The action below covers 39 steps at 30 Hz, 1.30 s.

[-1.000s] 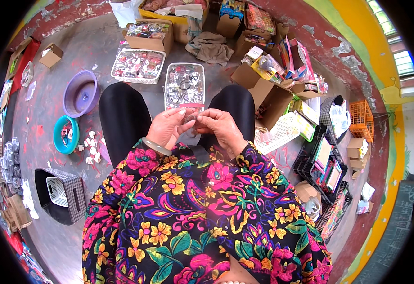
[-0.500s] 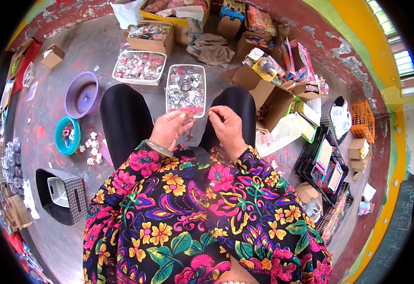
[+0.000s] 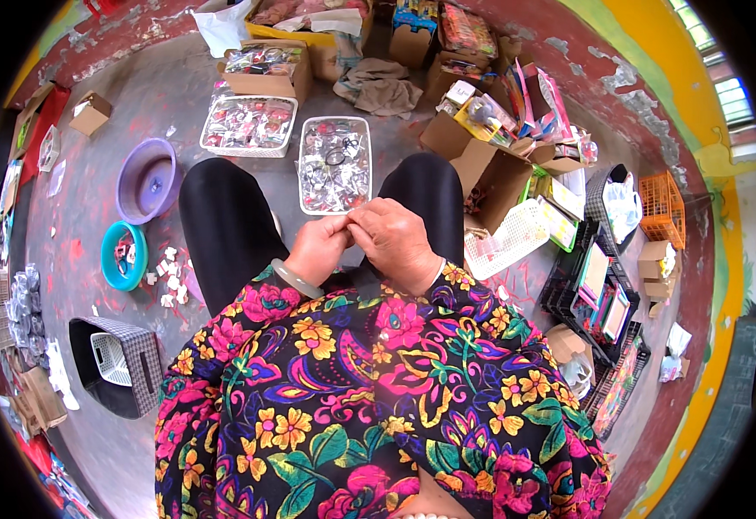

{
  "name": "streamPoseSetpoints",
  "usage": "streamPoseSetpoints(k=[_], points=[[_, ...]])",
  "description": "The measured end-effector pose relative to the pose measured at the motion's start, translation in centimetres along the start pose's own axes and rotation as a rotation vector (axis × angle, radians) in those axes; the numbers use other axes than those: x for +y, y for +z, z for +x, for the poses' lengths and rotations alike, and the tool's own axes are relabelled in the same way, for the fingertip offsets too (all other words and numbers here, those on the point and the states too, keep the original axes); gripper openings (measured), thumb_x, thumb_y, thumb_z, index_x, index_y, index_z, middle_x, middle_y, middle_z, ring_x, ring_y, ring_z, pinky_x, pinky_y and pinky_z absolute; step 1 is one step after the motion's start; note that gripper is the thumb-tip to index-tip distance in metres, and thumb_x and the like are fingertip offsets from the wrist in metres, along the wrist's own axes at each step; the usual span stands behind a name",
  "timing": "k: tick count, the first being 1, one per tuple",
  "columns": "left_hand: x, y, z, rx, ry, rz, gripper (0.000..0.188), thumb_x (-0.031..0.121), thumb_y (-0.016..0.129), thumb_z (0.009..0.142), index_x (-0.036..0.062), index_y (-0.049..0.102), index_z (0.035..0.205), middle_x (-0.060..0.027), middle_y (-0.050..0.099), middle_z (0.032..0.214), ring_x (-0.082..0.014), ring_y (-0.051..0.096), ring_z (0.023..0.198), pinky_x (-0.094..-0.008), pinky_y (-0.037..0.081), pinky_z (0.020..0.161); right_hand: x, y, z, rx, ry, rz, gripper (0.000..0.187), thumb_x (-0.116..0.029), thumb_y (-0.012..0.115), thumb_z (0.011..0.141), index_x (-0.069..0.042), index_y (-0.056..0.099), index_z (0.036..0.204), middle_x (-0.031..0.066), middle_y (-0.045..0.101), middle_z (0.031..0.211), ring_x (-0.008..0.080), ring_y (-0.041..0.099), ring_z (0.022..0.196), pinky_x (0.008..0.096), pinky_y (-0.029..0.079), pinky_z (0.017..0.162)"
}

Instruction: The person sits on the floor and wraps small candies in clear plastic wrappers by hand. They pick up a candy, place it in a wrapper, and fold the wrapper around it, then place the wrapped item into a white basket.

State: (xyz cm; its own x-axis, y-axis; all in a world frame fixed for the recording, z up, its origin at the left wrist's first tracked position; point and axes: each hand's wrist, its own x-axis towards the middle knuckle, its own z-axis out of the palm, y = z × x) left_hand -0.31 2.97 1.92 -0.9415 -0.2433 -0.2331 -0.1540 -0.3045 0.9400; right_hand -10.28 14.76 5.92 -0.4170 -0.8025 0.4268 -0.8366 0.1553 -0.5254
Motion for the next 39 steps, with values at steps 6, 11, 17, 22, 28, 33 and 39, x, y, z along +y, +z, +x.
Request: streamPoseSetpoints(k=[6, 11, 17, 22, 28, 33, 39], points=[[0.3, -0.4, -0.1, 0.022, 0.132, 0.496, 0.02, 0.0, 0.048, 0.085, -0.0032, 0.059, 0.102, -0.0033, 0.062, 0.084, -0.0079, 0.054, 0.08, -0.0231, 0.044, 0.072, 0.2, 0.0, -0.4, -0.016, 0.007, 0.038, 0.005, -0.008, 0.06, 0.072, -0.006, 0.06, 0.076, 0.0068, 0.056, 0.071, 0.0248, 0.056, 0.07, 0.0335, 0.046, 0.06], [0.0, -0.6, -0.2, 0.004, 0.141, 0.473, 0.02, -0.001, 0.049, 0.085, -0.0027, 0.059, 0.101, -0.0047, 0.062, 0.083, -0.0078, 0.053, 0.08, -0.0234, 0.043, 0.072, 0.4, 0.5, -0.4, -0.001, -0.024, 0.027, 0.004, -0.008, 0.06, 0.071, -0.006, 0.06, 0.074, 0.0064, 0.054, 0.068, 0.0244, 0.056, 0.067, 0.0338, 0.046, 0.058], [-0.9, -1.1, 0.0, -0.014, 0.262, 0.503, 0.021, -0.002, 0.048, 0.084, -0.0012, 0.059, 0.102, -0.0089, 0.063, 0.087, -0.0141, 0.058, 0.081, -0.0259, 0.044, 0.072, 0.7, 0.4, -0.3, -0.005, -0.013, 0.09, 0.005, -0.007, 0.059, 0.07, -0.005, 0.061, 0.074, 0.0076, 0.055, 0.067, 0.0254, 0.056, 0.065, 0.0343, 0.046, 0.057], [0.1, -0.7, -0.3, -0.028, 0.304, 0.521, 0.023, -0.003, 0.048, 0.083, 0.0001, 0.06, 0.102, -0.0122, 0.062, 0.085, -0.0206, 0.059, 0.078, -0.0275, 0.044, 0.07, 1.1, 0.5, -0.5, -0.006, 0.011, 0.136, 0.006, -0.007, 0.059, 0.07, -0.005, 0.061, 0.074, 0.0085, 0.056, 0.067, 0.0265, 0.057, 0.066, 0.0341, 0.047, 0.058], [-0.2, -0.8, -0.2, 0.017, 0.317, 0.602, 0.022, -0.002, 0.05, 0.08, 0.0011, 0.061, 0.099, -0.016, 0.061, 0.082, -0.0301, 0.059, 0.075, -0.0324, 0.045, 0.066, 0.5, 0.2, -0.2, -0.076, 0.021, 0.056, 0.006, -0.008, 0.06, 0.068, -0.005, 0.06, 0.074, 0.0085, 0.057, 0.07, 0.0264, 0.057, 0.07, 0.0341, 0.048, 0.06], [-0.4, -0.9, -0.2, 0.019, 0.312, 0.605, 0.021, -0.001, 0.05, 0.08, 0.0011, 0.061, 0.099, -0.016, 0.061, 0.081, -0.0296, 0.06, 0.073, -0.0324, 0.045, 0.064, 1.1, 0.9, -0.4, -0.076, 0.034, 0.064, 0.007, -0.009, 0.06, 0.068, -0.005, 0.06, 0.074, 0.0083, 0.057, 0.071, 0.0263, 0.057, 0.07, 0.0343, 0.048, 0.061], [-0.1, -0.6, -0.5, 0.018, 0.29, 0.538, 0.02, -0.002, 0.05, 0.081, 0.0009, 0.061, 0.098, -0.0157, 0.061, 0.08, -0.0282, 0.06, 0.072, -0.0312, 0.045, 0.064, 0.8, 0.3, -0.2, -0.089, 0.03, 0.107, 0.006, -0.008, 0.058, 0.069, -0.005, 0.06, 0.074, 0.0086, 0.058, 0.071, 0.0267, 0.057, 0.069, 0.0347, 0.047, 0.061]])
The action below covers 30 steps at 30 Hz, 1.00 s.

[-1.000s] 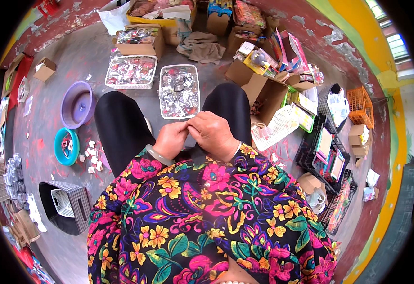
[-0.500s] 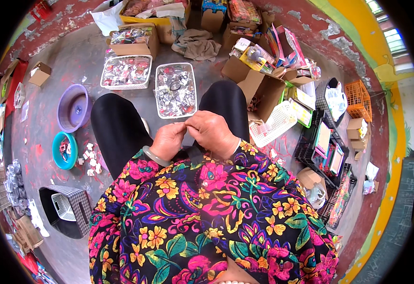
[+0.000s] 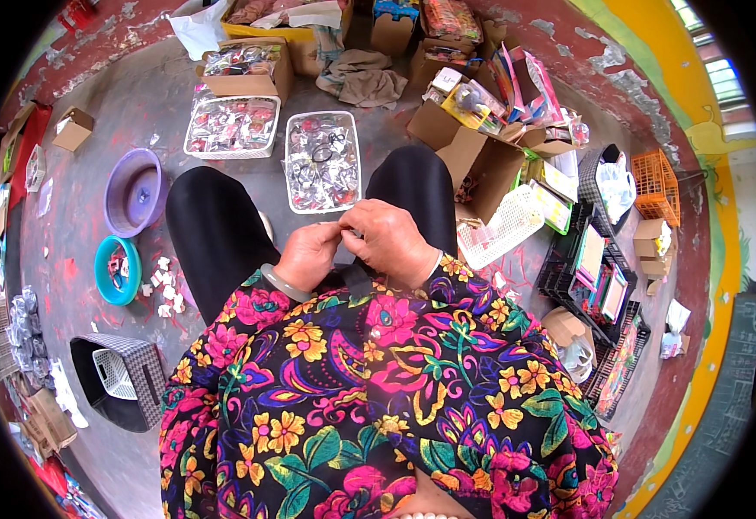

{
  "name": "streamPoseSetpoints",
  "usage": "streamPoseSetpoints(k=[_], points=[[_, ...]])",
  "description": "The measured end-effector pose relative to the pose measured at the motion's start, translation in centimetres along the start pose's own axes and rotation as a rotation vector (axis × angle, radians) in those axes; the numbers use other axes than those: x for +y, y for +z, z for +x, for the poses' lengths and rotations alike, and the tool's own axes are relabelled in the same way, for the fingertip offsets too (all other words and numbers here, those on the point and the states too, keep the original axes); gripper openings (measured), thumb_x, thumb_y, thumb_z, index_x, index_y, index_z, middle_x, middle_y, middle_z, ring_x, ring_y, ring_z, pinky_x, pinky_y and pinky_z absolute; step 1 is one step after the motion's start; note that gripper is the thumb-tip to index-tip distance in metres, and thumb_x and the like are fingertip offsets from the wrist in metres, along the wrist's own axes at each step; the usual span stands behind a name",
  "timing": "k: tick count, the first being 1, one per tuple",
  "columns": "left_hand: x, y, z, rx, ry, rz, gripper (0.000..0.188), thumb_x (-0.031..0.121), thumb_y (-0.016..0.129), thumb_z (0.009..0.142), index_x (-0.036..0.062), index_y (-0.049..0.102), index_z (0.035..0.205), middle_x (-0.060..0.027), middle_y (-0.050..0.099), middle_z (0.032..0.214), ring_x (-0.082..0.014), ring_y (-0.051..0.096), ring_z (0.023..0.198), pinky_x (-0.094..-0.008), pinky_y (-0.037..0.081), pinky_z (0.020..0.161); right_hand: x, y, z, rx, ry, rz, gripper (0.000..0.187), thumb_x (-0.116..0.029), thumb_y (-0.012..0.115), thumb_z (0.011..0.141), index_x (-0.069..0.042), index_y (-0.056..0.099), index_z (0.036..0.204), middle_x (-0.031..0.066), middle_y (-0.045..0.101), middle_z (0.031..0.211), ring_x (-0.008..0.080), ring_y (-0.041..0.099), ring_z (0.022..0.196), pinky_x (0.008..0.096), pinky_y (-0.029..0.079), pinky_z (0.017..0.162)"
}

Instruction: The person sits on the floor and wraps small candies in clear plastic wrappers by hand. They pick up a candy, place it in a wrapper, and fold the wrapper around it, then place the wrapped item into a white basket.

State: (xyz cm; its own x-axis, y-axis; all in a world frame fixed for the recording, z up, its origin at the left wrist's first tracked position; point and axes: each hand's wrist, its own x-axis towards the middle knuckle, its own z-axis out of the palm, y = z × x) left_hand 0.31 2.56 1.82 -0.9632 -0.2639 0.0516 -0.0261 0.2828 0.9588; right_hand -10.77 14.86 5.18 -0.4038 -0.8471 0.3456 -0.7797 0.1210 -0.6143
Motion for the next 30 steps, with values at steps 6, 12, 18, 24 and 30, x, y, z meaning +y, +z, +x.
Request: streamPoseSetpoints(k=[6, 12, 18, 24, 30], points=[[0.12, 0.01, 0.04, -0.003, 0.054, 0.061, 0.021, -0.004, 0.05, 0.08, 0.0006, 0.061, 0.098, -0.0152, 0.061, 0.08, -0.0277, 0.06, 0.074, -0.031, 0.045, 0.065, 0.28, -0.22, 0.0, -0.017, 0.0, 0.029, 0.007, -0.009, 0.059, 0.069, -0.004, 0.06, 0.074, 0.0091, 0.058, 0.071, 0.0269, 0.057, 0.071, 0.0342, 0.047, 0.062], [-0.24, 0.19, 0.11, 0.01, 0.103, 0.055, 0.022, -0.004, 0.05, 0.08, 0.0009, 0.061, 0.099, -0.015, 0.061, 0.082, -0.0278, 0.06, 0.076, -0.0308, 0.045, 0.066, 0.68, -0.01, -0.21, -0.013, -0.003, 0.022, 0.008, -0.008, 0.059, 0.069, -0.004, 0.06, 0.076, 0.0098, 0.058, 0.073, 0.0268, 0.057, 0.072, 0.0341, 0.048, 0.063], [0.0, 0.25, 0.13, 0.004, 0.101, 0.09, 0.024, -0.005, 0.05, 0.08, 0.0012, 0.06, 0.101, -0.0145, 0.062, 0.083, -0.0268, 0.059, 0.076, -0.0305, 0.045, 0.066, 0.37, -0.29, -0.18, -0.013, -0.017, 0.037, 0.008, -0.008, 0.059, 0.069, -0.004, 0.06, 0.076, 0.0094, 0.058, 0.073, 0.0269, 0.057, 0.072, 0.0343, 0.048, 0.062], [-0.51, 0.2, 0.06, -0.012, 0.098, 0.097, 0.026, -0.006, 0.048, 0.08, 0.0003, 0.059, 0.104, -0.0146, 0.062, 0.084, -0.0246, 0.06, 0.077, -0.0293, 0.045, 0.068, 0.48, -0.25, -0.21, -0.007, -0.001, 0.032, 0.009, -0.008, 0.059, 0.069, -0.004, 0.06, 0.076, 0.0089, 0.058, 0.072, 0.0266, 0.057, 0.071, 0.0341, 0.047, 0.062], [0.01, 0.26, 0.18, -0.003, 0.069, 0.017, 0.026, -0.006, 0.048, 0.081, -0.0004, 0.059, 0.104, -0.0154, 0.062, 0.084, -0.0248, 0.061, 0.078, -0.0294, 0.045, 0.069, 0.41, -0.07, -0.26, 0.009, 0.005, 0.011, 0.006, -0.011, 0.058, 0.07, -0.006, 0.057, 0.074, 0.0082, 0.055, 0.071, 0.0275, 0.056, 0.073, 0.037, 0.046, 0.063]])
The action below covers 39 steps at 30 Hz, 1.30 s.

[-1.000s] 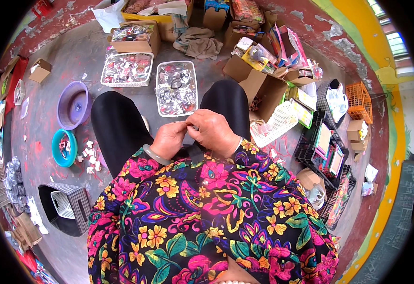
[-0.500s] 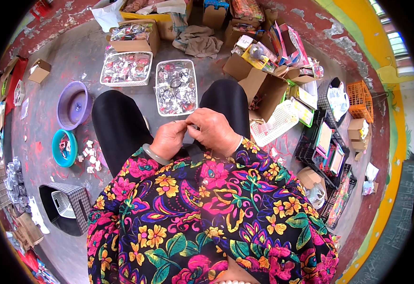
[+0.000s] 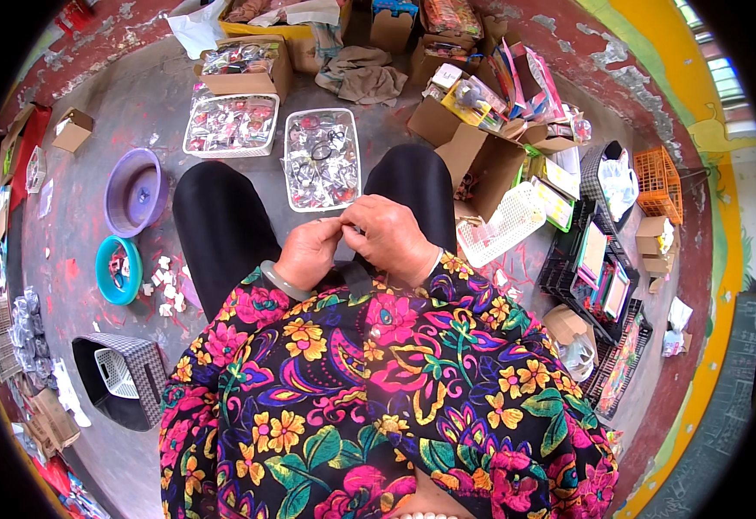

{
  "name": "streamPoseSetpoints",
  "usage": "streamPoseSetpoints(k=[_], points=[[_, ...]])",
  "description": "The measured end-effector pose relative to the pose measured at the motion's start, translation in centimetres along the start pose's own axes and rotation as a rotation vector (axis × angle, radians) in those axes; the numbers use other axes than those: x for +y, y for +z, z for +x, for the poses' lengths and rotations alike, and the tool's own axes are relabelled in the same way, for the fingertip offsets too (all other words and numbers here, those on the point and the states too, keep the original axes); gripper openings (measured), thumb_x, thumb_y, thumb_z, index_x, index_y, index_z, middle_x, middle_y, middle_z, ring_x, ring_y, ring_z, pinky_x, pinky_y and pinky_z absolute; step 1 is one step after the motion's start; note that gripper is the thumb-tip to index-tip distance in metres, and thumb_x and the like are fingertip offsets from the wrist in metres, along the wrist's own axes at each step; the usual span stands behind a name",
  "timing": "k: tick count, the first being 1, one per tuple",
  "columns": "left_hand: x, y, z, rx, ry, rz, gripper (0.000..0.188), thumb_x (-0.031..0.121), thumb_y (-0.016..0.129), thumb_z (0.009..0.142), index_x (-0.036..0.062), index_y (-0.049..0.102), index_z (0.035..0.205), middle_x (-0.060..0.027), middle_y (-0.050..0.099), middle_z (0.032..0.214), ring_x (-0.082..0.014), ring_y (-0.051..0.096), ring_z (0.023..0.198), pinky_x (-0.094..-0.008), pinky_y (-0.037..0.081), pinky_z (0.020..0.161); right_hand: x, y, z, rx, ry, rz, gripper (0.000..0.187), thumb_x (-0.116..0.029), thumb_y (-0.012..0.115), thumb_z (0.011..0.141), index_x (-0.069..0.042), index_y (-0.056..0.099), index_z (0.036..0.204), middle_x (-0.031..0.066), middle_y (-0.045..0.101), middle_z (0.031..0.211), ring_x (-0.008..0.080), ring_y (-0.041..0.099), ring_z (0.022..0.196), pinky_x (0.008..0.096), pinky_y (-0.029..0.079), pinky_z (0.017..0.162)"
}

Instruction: The person sits on the floor and wraps small candies in clear plastic wrappers by hand. They pick up a candy, place it in a wrapper, and fold the wrapper around it, then place the wrapped item into a white basket.

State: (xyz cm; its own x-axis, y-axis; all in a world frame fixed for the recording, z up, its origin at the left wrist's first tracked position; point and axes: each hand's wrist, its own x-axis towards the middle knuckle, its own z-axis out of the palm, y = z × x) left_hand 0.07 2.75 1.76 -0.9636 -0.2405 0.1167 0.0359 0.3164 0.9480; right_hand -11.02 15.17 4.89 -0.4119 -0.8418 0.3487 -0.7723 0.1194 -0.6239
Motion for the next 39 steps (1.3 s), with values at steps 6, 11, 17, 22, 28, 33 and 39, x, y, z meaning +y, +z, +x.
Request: streamPoseSetpoints(k=[6, 11, 17, 22, 28, 33, 39], points=[[-0.6, 0.1, 0.0, 0.001, 0.02, 0.042, 0.024, -0.005, 0.049, 0.081, -0.0003, 0.059, 0.102, -0.0151, 0.062, 0.083, -0.0247, 0.06, 0.077, -0.0301, 0.045, 0.067, 0.2, 0.1, -0.1, 0.046, 0.051, 0.091, 0.007, -0.011, 0.058, 0.07, -0.006, 0.06, 0.074, 0.0088, 0.057, 0.07, 0.0276, 0.057, 0.072, 0.0358, 0.047, 0.063], [-0.5, 0.1, 0.2, 0.021, 0.031, 0.037, 0.021, -0.004, 0.049, 0.081, 0.0001, 0.06, 0.098, -0.0156, 0.061, 0.079, -0.0283, 0.06, 0.074, -0.0314, 0.045, 0.064, 0.3, -0.2, -0.3, 0.0, 0.233, 0.297, 0.012, -0.011, 0.058, 0.07, -0.004, 0.062, 0.079, 0.0085, 0.059, 0.072, 0.027, 0.058, 0.073, 0.0336, 0.047, 0.063], [-0.1, 0.1, 0.4, 0.023, 0.037, -0.051, 0.026, -0.003, 0.047, 0.084, 0.0007, 0.059, 0.107, -0.0139, 0.063, 0.092, -0.0214, 0.06, 0.086, -0.028, 0.044, 0.076, -0.2, -0.6, 0.0, 0.02, 0.124, 0.147, 0.01, -0.013, 0.06, 0.071, -0.006, 0.063, 0.077, 0.0068, 0.059, 0.074, 0.0252, 0.058, 0.073, 0.0333, 0.047, 0.062], [0.6, -0.2, 0.3, -0.014, -0.019, 0.074, 0.027, -0.004, 0.047, 0.083, 0.0018, 0.059, 0.106, -0.0148, 0.063, 0.093, -0.0241, 0.06, 0.086, -0.0287, 0.045, 0.075, -0.4, -0.3, -0.1, 0.052, 0.048, -0.012, 0.006, -0.014, 0.06, 0.072, -0.009, 0.062, 0.073, 0.0052, 0.057, 0.07, 0.0245, 0.057, 0.072, 0.035, 0.047, 0.061], [1.1, -0.3, 0.5, 0.012, 0.052, 0.155, 0.025, 0.002, 0.051, 0.083, 0.0032, 0.06, 0.106, -0.0153, 0.063, 0.088, -0.0257, 0.06, 0.077, -0.0309, 0.045, 0.068, -0.6, -0.3, 0.0, 0.104, 0.034, -0.022, 0.005, -0.013, 0.059, 0.073, -0.009, 0.061, 0.072, 0.0053, 0.057, 0.069, 0.0248, 0.057, 0.07, 0.035, 0.047, 0.058], [1.7, -0.3, 0.7, 0.036, 0.025, 0.148, 0.024, 0.005, 0.052, 0.082, 0.0027, 0.06, 0.105, -0.0161, 0.062, 0.083, -0.0257, 0.059, 0.073, -0.0308, 0.045, 0.066, -0.8, -0.3, 0.0, 0.132, 0.058, -0.013, 0.004, -0.012, 0.059, 0.072, -0.008, 0.06, 0.072, 0.0061, 0.057, 0.069, 0.0256, 0.058, 0.066, 0.0355, 0.047, 0.056], [1.3, -0.5, 0.6, 0.037, 0.044, 0.119, 0.022, 0.006, 0.051, 0.084, -0.0004, 0.06, 0.103, -0.0152, 0.063, 0.082, -0.0236, 0.06, 0.073, -0.0292, 0.045, 0.065, -0.5, -0.1, 0.0, 0.162, 0.168, 0.099, 0.007, -0.012, 0.061, 0.071, -0.005, 0.061, 0.073, 0.0075, 0.059, 0.071, 0.0253, 0.059, 0.066, 0.0323, 0.048, 0.056]])
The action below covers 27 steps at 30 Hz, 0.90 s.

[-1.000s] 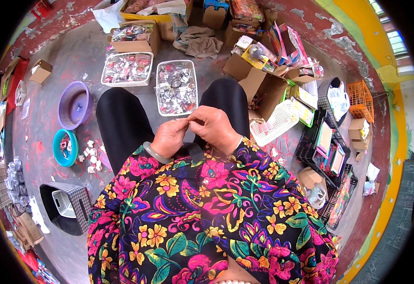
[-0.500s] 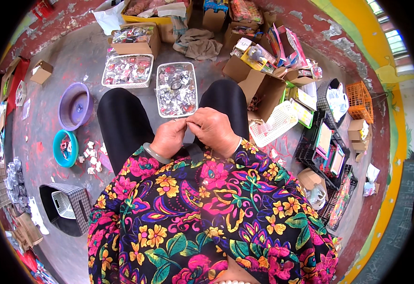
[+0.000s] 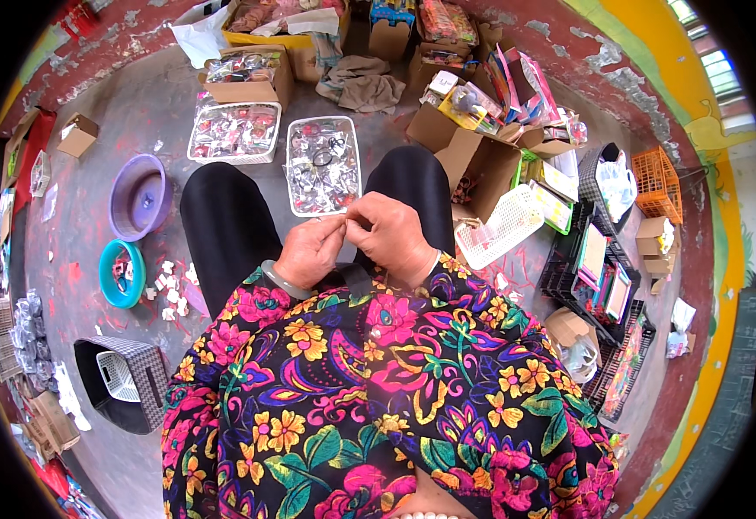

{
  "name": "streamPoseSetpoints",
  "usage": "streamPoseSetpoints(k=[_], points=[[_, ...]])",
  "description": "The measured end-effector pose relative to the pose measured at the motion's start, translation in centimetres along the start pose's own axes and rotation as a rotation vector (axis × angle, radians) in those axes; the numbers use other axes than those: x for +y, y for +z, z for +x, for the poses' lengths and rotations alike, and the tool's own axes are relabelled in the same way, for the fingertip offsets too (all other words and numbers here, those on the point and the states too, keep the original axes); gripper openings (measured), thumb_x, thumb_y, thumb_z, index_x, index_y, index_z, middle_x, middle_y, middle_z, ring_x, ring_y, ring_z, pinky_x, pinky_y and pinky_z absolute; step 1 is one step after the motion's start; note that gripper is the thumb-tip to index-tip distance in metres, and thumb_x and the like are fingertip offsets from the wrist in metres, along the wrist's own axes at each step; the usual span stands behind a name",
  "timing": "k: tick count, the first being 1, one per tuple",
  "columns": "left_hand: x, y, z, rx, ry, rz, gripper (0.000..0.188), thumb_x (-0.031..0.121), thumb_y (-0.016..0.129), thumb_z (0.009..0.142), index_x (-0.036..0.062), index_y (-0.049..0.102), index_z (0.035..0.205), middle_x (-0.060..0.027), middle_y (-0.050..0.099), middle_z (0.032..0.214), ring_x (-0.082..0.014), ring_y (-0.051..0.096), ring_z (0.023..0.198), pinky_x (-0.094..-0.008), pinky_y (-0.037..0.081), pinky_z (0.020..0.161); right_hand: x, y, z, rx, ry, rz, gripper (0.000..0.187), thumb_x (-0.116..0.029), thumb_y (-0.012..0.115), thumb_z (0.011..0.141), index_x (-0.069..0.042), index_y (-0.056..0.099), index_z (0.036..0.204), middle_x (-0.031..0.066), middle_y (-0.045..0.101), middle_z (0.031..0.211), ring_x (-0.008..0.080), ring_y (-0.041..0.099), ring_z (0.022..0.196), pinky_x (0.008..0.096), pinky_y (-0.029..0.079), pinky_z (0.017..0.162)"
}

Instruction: The person sits on the floor and wraps small candies in clear plastic wrappers by hand. They pick up a candy, place it in a wrapper, and fold the wrapper around it, then place the wrapped item into a white basket.

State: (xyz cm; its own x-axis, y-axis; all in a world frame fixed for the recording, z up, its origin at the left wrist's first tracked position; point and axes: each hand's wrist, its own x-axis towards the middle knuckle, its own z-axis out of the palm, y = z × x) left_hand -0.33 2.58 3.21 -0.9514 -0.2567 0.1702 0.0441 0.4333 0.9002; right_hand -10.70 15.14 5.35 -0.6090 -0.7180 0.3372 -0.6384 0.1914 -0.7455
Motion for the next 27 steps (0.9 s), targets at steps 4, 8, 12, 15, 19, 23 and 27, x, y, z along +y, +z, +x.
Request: streamPoseSetpoints(k=[4, 8, 12, 15, 19, 23, 27], points=[[0.1, -0.1, 0.0, 0.004, -0.028, -0.101, 0.022, 0.008, 0.049, 0.087, -0.0017, 0.06, 0.104, -0.0134, 0.064, 0.088, -0.0189, 0.06, 0.076, -0.027, 0.046, 0.069, 1.0, -0.3, -0.1, -0.08, 0.246, 0.286, 0.01, -0.009, 0.061, 0.072, -0.001, 0.062, 0.078, 0.0051, 0.061, 0.072, 0.0168, 0.06, 0.063, 0.0265, 0.047, 0.056], [-1.1, 0.2, -0.1, -0.068, -0.234, -0.471, 0.026, 0.011, 0.046, 0.091, -0.0049, 0.058, 0.107, -0.0124, 0.063, 0.099, -0.0169, 0.06, 0.085, -0.026, 0.047, 0.077, 2.1, -0.9, -0.2, -0.13, 0.56, 0.715, 0.01, -0.007, 0.06, 0.074, 0.001, 0.062, 0.079, 0.0025, 0.06, 0.073, 0.0092, 0.057, 0.065, 0.0227, 0.046, 0.059], [-1.3, 0.1, -0.2, -0.016, -0.477, -0.822, 0.03, 0.015, 0.044, 0.092, -0.0085, 0.054, 0.108, -0.0167, 0.061, 0.101, -0.0213, 0.061, 0.09, -0.0308, 0.049, 0.081, 2.7, -2.4, -0.5, -0.082, 0.719, 0.892, 0.008, -0.008, 0.061, 0.078, -0.001, 0.061, 0.082, 0.0032, 0.061, 0.074, 0.0088, 0.058, 0.066, 0.0198, 0.044, 0.061], [-1.2, -0.3, -0.1, 0.018, -0.552, -0.909, 0.031, 0.016, 0.045, 0.092, -0.0093, 0.052, 0.109, -0.02, 0.06, 0.1, -0.0236, 0.061, 0.089, -0.0336, 0.051, 0.078, 3.7, -4.0, -1.7, 0.024, 0.721, 0.975, 0.008, -0.008, 0.062, 0.08, -0.001, 0.061, 0.084, 0.0038, 0.062, 0.074, 0.0095, 0.059, 0.066, 0.0186, 0.045, 0.059], [-0.9, -0.5, 0.0, 0.053, -0.558, -0.961, 0.03, 0.017, 0.046, 0.092, -0.009, 0.052, 0.105, -0.0209, 0.06, 0.098, -0.0248, 0.062, 0.086, -0.034, 0.053, 0.074, 5.5, -8.2, -4.4, 0.234, 0.64, 1.007, 0.009, -0.008, 0.062, 0.08, -0.001, 0.061, 0.086, 0.0047, 0.063, 0.076, 0.0108, 0.06, 0.067, 0.0191, 0.046, 0.058], [-1.0, -0.7, -0.4, 0.045, -0.534, -0.99, 0.028, 0.015, 0.045, 0.092, -0.0079, 0.052, 0.107, -0.0204, 0.061, 0.099, -0.0228, 0.062, 0.088, -0.0302, 0.052, 0.078, 8.5, -13.8, -9.2, 0.406, 0.695, 0.867, 0.007, -0.006, 0.059, 0.082, 0.0, 0.062, 0.084, 0.0051, 0.064, 0.075, 0.0099, 0.059, 0.066, 0.0194, 0.046, 0.06], [-1.3, -0.6, -0.2, 0.038, -0.513, -0.973, 0.027, 0.015, 0.045, 0.092, -0.0062, 0.053, 0.107, -0.0195, 0.061, 0.098, -0.0213, 0.062, 0.086, -0.0306, 0.052, 0.079, 11.6, -17.4, -15.6, 0.523, 0.789, 0.584, 0.008, -0.008, 0.058, 0.082, -0.001, 0.062, 0.082, 0.0014, 0.061, 0.071, 0.0073, 0.055, 0.061, 0.0198, 0.043, 0.054]])
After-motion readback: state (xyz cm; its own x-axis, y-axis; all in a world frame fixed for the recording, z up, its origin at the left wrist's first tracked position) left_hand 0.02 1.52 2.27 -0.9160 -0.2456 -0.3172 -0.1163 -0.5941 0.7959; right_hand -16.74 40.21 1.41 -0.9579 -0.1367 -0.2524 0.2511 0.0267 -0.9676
